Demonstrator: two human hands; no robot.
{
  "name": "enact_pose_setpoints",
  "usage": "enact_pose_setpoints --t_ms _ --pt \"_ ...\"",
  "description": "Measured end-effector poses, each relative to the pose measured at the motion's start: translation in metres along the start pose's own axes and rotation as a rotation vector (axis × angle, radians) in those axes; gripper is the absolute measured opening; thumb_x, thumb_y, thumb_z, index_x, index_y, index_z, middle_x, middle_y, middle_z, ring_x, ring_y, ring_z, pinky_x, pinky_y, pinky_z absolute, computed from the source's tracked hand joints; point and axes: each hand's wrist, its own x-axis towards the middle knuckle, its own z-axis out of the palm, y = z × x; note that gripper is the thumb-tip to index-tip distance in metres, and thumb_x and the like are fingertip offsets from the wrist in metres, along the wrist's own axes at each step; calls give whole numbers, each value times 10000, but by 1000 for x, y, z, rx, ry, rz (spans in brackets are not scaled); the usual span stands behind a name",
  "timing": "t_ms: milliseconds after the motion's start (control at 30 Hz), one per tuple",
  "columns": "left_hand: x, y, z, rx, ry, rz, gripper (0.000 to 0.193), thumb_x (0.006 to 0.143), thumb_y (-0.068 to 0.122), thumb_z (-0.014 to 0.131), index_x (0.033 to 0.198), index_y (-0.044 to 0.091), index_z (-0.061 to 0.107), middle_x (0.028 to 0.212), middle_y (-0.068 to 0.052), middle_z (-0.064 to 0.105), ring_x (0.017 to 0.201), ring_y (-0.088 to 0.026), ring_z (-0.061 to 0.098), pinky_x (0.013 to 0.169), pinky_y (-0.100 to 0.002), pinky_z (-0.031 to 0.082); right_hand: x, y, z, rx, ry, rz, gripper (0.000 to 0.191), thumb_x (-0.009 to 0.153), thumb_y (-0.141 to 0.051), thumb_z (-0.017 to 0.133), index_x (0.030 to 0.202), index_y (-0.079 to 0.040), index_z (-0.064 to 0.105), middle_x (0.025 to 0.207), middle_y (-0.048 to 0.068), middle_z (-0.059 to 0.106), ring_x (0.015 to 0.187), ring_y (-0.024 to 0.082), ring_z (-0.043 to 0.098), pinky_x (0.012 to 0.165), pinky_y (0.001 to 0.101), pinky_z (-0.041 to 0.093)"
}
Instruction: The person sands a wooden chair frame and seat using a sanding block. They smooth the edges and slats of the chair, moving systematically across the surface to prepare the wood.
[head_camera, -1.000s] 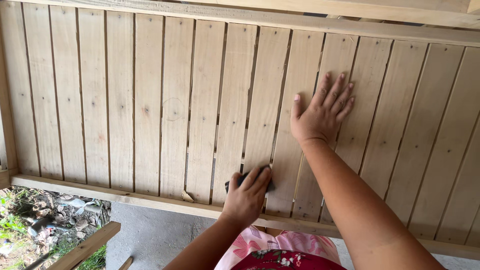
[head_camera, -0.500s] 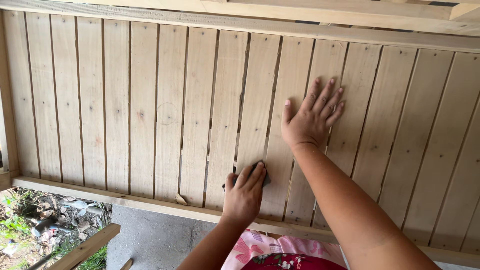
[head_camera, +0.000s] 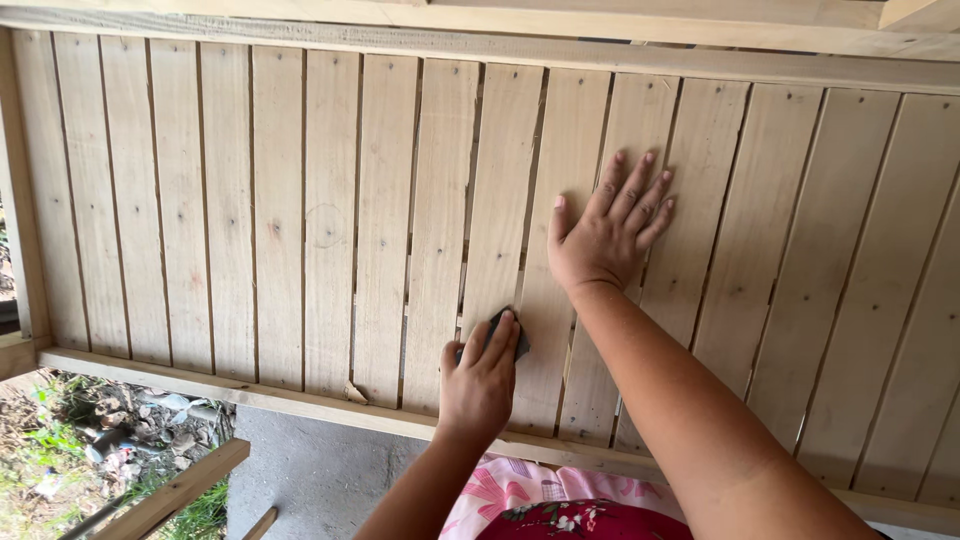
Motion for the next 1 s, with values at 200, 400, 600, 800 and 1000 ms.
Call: enact_pose_setpoints --t_ms 200,400,600,800,1000 --pt "94 -14 19 85 40 -72 462 954 133 550 1414 106 587 1568 -25 484 1358 -238 462 1021 -580 429 1 2 3 -13 -16 16 894 1023 -548 425 1683 -49 86 1729 228 -39 1587 437 -60 1266 604 -24" --pt "122 -11 8 114 104 -65 472 950 118 545 1420 101 580 1575 -23 482 1393 -243 444 1029 -577 431 0 4 6 -1 8 -8 887 1042 -547 417 1682 -31 83 1730 241 -31 1588 453 -47 1261 606 -23" --pt "27 3 -7 31 -18 -28 446 980 166 540 1415 78 576 1566 -33 488 1352 -258 469 999 -575 434 0 5 2 -10 -12 -35 853 1043 -519 419 1674 -46 95 1722 225 -23 1569 470 -40 1249 615 -27" --pt "176 -14 -6 116 103 -91 450 966 162 546 1413 118 578 1565 3 477 1378 -230 459 1025 -604 421 1 4 0 -22 -7 -28 818 1057 -508 363 1676 -40 105 1730 214 -31 1578 467 -44 1252 597 -34" --pt "199 -6 -30 153 94 -94 467 934 172 564 1397 118 570 1557 -11 460 1378 -257 437 1008 -607 437 2 -1 -8 -18 5 -31 759 1084 -485 323 1682 -68 112 1736 198 -28 1584 453 -38 1256 597 -25"
